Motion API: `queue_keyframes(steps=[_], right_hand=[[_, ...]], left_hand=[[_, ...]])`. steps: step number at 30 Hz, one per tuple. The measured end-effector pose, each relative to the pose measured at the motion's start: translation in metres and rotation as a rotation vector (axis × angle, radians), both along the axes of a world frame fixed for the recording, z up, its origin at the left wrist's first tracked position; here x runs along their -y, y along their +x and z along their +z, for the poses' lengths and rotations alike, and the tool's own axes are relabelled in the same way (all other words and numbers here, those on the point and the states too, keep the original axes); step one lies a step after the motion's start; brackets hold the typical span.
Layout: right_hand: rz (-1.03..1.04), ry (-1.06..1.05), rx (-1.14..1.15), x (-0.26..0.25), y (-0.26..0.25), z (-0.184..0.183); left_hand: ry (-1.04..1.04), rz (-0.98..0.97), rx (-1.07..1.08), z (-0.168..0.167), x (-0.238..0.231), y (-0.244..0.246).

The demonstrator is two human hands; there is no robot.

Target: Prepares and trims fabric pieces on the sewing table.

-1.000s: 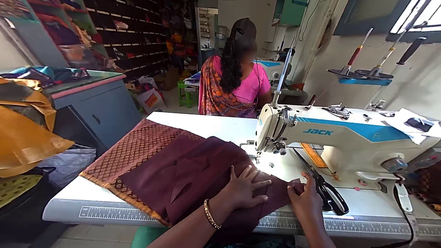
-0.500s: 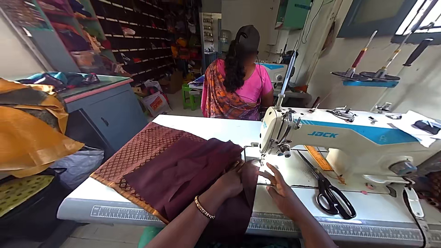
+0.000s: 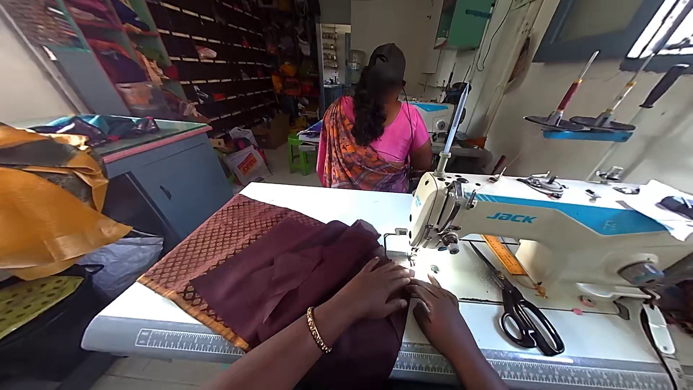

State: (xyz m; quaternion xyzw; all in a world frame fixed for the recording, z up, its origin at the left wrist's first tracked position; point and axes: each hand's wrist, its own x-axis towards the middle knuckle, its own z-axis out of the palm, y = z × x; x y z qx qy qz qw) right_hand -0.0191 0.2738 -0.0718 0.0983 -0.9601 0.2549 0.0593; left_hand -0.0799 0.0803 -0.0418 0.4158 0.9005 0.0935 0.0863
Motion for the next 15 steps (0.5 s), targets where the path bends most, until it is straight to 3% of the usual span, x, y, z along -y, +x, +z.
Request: queue_keyframes(steps=[2, 6, 15], right_hand=[[-0.153, -0.127, -0.111, -0.002, 0.002, -0.005], [-0.349, -0.279, -0.244, -0.006, 0.006, -0.005], [-0.328, -0.228, -0.323, -0.005, 0.006, -0.011]], left_hand=[[-0.013, 0.046, 0.112, -0.012, -0.003, -0.006], [0.029, 0.1, 0.136, -0.015, -0.01, -0.007], [0.097, 0.125, 0.114, -0.019, -0.022, -0.017]])
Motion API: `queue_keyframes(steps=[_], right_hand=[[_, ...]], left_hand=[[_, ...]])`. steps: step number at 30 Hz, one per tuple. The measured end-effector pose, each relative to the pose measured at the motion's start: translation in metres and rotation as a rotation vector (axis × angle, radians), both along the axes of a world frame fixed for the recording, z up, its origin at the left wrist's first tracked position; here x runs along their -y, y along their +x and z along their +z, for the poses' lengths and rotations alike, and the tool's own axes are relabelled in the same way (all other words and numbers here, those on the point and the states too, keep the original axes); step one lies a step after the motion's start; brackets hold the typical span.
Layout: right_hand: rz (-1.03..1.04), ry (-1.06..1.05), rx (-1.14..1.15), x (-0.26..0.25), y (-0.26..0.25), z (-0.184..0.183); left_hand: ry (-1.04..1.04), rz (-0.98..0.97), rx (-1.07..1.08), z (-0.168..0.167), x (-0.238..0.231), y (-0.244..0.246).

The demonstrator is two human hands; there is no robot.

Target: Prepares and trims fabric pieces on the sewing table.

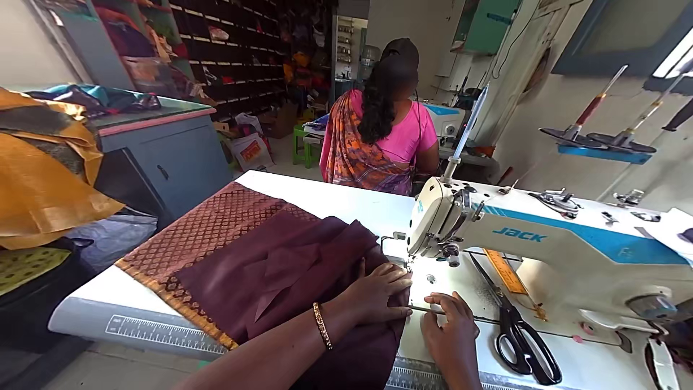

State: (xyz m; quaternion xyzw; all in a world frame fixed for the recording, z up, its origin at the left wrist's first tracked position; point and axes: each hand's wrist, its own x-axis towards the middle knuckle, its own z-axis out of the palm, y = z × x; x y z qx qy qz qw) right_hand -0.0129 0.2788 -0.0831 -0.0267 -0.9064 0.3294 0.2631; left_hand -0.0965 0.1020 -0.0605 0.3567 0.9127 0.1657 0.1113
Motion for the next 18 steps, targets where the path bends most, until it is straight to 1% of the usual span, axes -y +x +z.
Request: queue_keyframes(steps=[10, 18], right_hand=[[0.005, 0.014, -0.021, -0.001, 0.001, -0.001], [0.016, 0.015, -0.017, -0.002, 0.002, 0.0]], left_hand=[[0.009, 0.075, 0.04, 0.0, -0.008, -0.001], [0.053, 0.12, 0.046, -0.003, -0.017, 0.005]])
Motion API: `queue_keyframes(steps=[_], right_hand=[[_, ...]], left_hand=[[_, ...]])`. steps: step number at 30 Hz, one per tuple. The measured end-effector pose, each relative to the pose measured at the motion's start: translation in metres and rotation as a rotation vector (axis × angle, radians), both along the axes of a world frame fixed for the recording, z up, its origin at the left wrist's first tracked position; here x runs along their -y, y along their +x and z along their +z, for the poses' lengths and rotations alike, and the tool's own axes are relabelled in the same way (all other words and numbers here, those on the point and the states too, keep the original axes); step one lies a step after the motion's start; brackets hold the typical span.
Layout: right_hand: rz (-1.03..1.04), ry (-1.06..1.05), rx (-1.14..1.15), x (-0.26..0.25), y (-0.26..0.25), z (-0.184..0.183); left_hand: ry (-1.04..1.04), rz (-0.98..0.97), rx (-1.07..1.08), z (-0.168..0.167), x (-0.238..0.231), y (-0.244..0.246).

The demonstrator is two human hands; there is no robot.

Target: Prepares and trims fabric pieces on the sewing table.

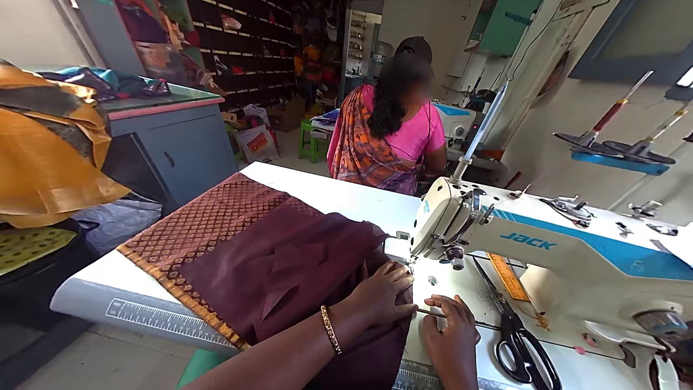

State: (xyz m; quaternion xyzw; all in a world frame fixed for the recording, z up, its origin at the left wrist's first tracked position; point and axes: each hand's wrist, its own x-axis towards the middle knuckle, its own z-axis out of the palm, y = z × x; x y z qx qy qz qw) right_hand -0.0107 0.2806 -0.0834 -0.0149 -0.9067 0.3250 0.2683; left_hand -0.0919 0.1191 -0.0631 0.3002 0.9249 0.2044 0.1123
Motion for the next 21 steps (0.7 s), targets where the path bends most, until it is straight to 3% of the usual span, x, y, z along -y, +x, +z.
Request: queue_keyframes(steps=[7, 16, 21], right_hand=[[0.0, -0.008, -0.014, 0.0, 0.001, -0.001], [0.158, 0.079, -0.043, -0.002, 0.002, -0.002], [0.176, 0.072, -0.068, -0.002, 0.001, -0.004]], left_hand=[[-0.009, 0.023, 0.022, 0.003, -0.002, 0.003], [-0.04, 0.04, 0.052, 0.008, -0.004, -0.001], [-0.17, 0.129, 0.116, 0.018, -0.013, 0.007]])
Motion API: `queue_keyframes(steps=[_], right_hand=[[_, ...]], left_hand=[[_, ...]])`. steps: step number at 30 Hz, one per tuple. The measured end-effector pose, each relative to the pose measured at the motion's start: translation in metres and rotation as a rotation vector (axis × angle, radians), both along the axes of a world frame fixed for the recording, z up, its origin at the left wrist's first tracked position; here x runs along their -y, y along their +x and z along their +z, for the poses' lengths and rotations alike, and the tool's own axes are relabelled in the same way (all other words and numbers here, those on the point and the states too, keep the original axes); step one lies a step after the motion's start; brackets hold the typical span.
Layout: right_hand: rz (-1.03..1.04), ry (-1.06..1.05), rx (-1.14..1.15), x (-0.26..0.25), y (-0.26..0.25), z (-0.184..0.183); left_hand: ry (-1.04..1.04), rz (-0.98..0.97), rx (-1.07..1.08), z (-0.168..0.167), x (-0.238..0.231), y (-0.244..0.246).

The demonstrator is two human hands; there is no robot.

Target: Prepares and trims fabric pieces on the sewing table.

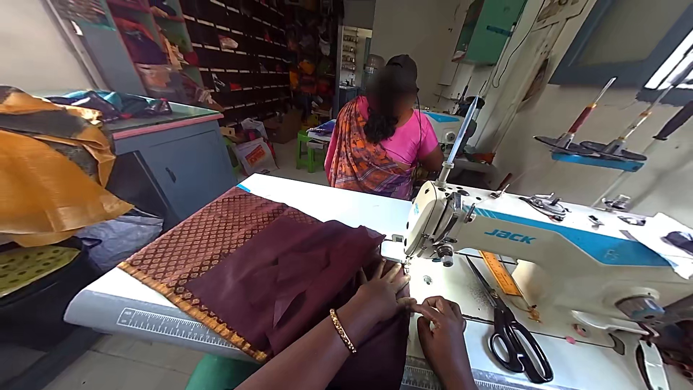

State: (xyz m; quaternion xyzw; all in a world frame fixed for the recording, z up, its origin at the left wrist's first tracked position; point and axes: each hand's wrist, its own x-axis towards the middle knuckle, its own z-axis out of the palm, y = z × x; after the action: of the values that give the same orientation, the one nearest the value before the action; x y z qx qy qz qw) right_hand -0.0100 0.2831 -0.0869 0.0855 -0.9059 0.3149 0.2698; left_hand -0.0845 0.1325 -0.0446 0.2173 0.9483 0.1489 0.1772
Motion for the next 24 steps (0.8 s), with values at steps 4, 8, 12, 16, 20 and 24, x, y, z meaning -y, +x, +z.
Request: queue_keyframes(steps=[4, 8, 12, 16, 20, 24], right_hand=[[-0.012, 0.03, 0.0, 0.002, 0.001, 0.001], [-0.032, 0.086, -0.024, 0.003, 0.002, -0.001], [-0.066, 0.167, -0.063, 0.007, 0.002, -0.002], [-0.083, 0.173, -0.057, 0.007, 0.002, -0.002], [-0.099, 0.179, -0.031, 0.008, 0.002, -0.001], [-0.118, 0.194, -0.012, 0.008, 0.001, -0.002]], left_hand=[[-0.103, -0.023, 0.013, 0.018, -0.006, 0.024], [-0.045, -0.142, 0.053, 0.024, 0.015, 0.039], [0.068, -0.183, 0.007, 0.009, 0.03, 0.035], [0.139, -0.181, -0.054, -0.005, 0.03, 0.028], [0.162, -0.202, -0.055, -0.007, 0.029, 0.02], [0.164, -0.201, -0.062, -0.008, 0.028, 0.015]])
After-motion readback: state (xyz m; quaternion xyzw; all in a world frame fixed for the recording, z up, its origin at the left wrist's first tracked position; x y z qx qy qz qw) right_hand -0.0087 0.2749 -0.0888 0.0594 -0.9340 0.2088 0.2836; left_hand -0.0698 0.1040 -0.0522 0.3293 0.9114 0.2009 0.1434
